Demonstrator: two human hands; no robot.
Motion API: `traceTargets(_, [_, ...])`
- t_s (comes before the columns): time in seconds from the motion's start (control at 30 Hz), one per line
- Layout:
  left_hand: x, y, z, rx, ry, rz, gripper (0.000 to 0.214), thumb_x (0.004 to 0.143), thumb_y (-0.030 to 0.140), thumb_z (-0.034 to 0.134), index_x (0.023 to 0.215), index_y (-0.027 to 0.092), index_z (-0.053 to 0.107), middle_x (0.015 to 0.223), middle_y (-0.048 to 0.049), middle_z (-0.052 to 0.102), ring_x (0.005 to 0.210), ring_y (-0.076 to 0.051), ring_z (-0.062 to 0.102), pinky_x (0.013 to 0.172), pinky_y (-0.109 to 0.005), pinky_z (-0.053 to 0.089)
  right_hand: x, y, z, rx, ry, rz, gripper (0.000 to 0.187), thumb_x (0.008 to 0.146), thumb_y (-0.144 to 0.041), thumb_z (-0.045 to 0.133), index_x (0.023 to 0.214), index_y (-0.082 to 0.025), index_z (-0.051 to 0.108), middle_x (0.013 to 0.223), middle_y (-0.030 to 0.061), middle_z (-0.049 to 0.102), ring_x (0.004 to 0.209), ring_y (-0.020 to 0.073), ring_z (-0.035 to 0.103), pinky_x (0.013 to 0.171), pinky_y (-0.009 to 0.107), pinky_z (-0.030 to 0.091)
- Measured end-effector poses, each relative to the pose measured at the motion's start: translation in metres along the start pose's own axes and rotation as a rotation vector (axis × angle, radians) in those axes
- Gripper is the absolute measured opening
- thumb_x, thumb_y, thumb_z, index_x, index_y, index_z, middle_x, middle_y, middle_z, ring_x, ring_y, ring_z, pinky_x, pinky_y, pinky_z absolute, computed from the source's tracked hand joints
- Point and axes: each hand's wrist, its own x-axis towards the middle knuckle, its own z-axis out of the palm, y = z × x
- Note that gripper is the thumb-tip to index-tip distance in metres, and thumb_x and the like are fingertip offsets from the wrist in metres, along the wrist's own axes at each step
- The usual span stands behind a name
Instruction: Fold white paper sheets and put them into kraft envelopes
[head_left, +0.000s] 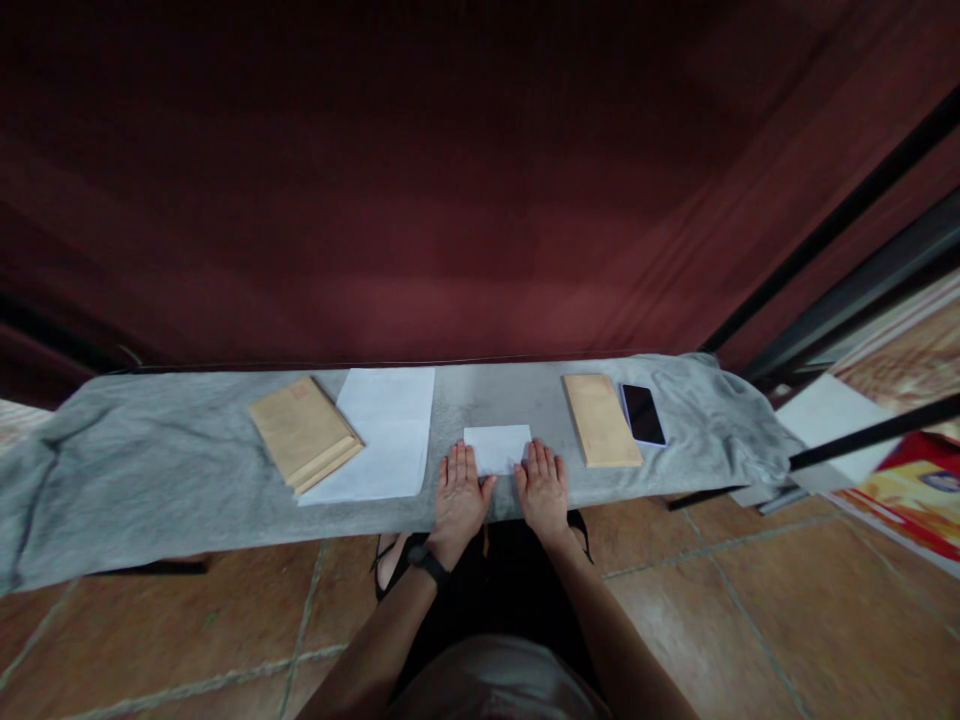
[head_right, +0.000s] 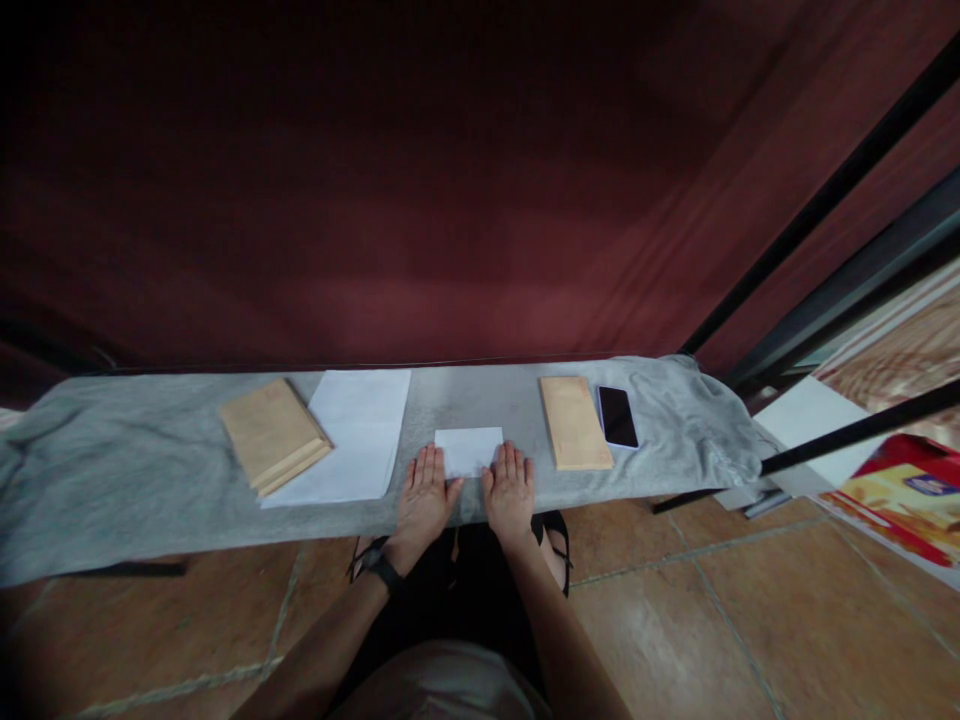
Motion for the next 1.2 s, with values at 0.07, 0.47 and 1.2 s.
traceTargets(0.07, [0.0, -0.001, -0.001, 0.008, 0.008, -0.004, 0.069, 0.102, 0.046, 0.036, 0.153, 0.0, 0.033, 0.156, -0.0251, 0.037, 0.15, -0.033, 0.028, 0.121, -0.054, 0.028, 0.0, 0.001, 0.0, 0.001, 0.005, 0.006, 0.054, 0.106, -0.034, 0.031, 0.15, -0.005, 0.044, 0.152, 0.0229, 0.046, 0.142, 0.0322, 0.042, 0.116, 0.053, 0.028])
traceTargets(0.47, [-0.001, -0.007, 0.005, 0.001, 0.04, -0.034, 0.067, 0.103, 0.045, 0.033, 0.154, 0.002, 0.032, 0.155, -0.024, 0.041, 0.148, -0.033, 0.033, 0.119, -0.054, 0.031, 0.001, 0.002, -0.001, 0.048, 0.021, 0.06, 0.054, 0.106, -0.034, 0.027, 0.15, -0.006, 0.044, 0.151, 0.0223, 0.049, 0.141, 0.0308, 0.044, 0.116, 0.053, 0.03])
traceTargets(1.2, [0.042, 0.014, 0.009, -0.016, -0.221, 0.178, 0.057, 0.099, 0.02, 0.026, 0.155, 0.009, 0.033, 0.16, -0.0157, 0.036, 0.152, -0.026, 0.026, 0.123, -0.05, 0.024, 0.044, -0.021, -0.007, 0.132, -0.24, -0.091, 0.047, 0.108, -0.036, 0.029, 0.147, -0.02, 0.05, 0.154, 0.0077, 0.047, 0.147, 0.0273, 0.037, 0.12, 0.052, 0.023])
